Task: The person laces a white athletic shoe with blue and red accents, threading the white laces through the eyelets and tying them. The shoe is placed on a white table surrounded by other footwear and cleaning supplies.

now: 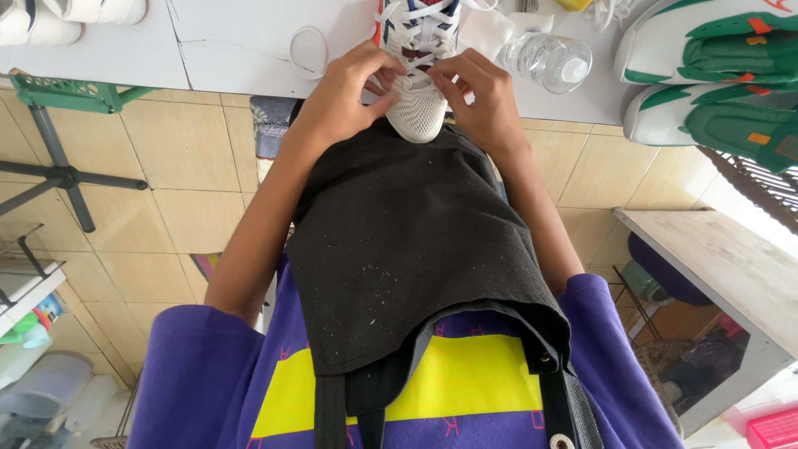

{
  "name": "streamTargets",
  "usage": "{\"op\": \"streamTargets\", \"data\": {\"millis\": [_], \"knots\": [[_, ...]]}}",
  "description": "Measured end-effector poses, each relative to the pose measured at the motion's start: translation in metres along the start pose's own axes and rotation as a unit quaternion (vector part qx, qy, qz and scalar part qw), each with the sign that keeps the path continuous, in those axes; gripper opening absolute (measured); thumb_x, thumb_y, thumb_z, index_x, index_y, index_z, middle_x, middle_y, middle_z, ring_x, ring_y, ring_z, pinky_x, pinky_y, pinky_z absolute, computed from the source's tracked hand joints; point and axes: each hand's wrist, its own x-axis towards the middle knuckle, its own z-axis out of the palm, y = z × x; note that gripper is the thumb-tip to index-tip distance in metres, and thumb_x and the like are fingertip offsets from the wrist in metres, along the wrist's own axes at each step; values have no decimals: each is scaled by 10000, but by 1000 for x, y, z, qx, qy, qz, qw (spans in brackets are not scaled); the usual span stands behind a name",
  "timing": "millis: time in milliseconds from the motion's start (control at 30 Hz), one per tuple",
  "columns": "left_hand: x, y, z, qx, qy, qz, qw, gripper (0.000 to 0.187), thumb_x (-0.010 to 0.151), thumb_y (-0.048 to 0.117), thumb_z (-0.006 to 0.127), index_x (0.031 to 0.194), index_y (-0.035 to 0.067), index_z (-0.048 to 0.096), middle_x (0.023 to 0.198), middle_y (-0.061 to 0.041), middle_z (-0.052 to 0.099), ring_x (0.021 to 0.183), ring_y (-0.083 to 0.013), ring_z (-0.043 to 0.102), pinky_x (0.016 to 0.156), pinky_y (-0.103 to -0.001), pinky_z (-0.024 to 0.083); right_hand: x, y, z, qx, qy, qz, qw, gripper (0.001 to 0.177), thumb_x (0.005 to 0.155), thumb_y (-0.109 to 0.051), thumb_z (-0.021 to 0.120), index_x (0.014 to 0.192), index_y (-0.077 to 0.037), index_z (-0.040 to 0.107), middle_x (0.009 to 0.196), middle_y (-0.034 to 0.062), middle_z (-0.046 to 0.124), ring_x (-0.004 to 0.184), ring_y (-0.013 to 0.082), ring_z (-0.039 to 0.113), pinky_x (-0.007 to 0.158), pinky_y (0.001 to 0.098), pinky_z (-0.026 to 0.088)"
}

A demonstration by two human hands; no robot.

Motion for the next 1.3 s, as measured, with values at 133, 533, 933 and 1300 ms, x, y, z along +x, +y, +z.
{"op": "streamTargets", "data": {"millis": [133,533,933,1300], "knots": [[-6,-2,5,42,-17,8,999,290,1086,124,822,1302,41,648,1186,-118,617,988,-257,654,897,-398,563,10,-9,-2,-57,-29,-21,998,87,1124,94,715,1179,52,767,1065,165,714,844,274,693,753,361,603],[3,-12,14,166,-29,51,984,211,1109,257,807,1136,52,767,1108,-60,633,942,-280,656,700,-442,542,4,-17,-9,1,-54,19,998,187,1017,156,755,1158,40,714,1101,164,672,921,279,732,865,363,678],[9,-11,3,105,-81,-18,991,93,1172,70,688,1119,6,647,1183,-122,590,963,-323,648,791,-466,524,-3,-5,1,-4,-20,21,1000,123,1051,90,845,1125,28,770,1059,149,689,879,254,721,824,352,666],[9,-3,0,74,-64,-47,994,354,1044,202,894,1259,89,637,1139,-79,581,974,-247,611,859,-395,533,20,16,9,-270,-82,-132,950,174,1068,13,836,957,8,702,931,92,631,612,286,591,486,426,492]]}}
